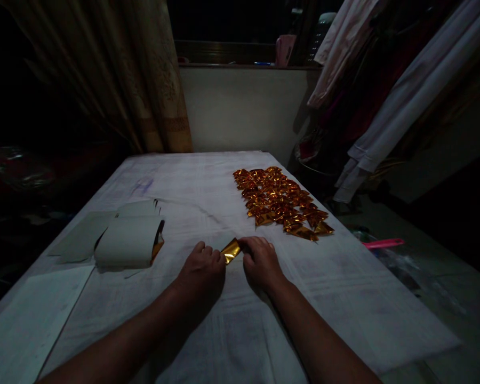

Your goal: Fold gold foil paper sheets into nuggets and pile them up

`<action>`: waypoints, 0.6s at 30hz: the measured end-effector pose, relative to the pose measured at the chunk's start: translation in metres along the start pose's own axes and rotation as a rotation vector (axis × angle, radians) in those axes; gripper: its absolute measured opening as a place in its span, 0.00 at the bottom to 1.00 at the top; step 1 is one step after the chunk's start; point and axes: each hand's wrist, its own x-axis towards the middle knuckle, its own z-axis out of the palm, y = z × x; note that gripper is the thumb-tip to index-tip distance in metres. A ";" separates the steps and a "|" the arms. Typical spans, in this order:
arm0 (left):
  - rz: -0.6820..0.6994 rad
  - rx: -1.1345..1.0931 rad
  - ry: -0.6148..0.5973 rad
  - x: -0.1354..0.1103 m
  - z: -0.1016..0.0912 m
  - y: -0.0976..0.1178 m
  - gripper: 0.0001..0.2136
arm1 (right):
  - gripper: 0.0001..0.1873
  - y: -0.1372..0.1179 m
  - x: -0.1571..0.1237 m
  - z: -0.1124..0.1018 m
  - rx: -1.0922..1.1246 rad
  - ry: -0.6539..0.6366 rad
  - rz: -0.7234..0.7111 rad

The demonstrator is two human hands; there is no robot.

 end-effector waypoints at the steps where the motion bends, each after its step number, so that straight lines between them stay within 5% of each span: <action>1: 0.026 0.014 -0.003 0.001 0.000 0.000 0.09 | 0.22 0.000 0.000 0.000 0.004 -0.002 -0.003; 9: 0.079 0.019 0.050 -0.003 0.004 -0.008 0.08 | 0.23 0.003 0.000 0.000 -0.016 -0.018 -0.098; 18: -0.058 -0.111 0.161 -0.043 0.008 -0.031 0.12 | 0.06 -0.016 -0.009 -0.004 -0.051 -0.083 -0.449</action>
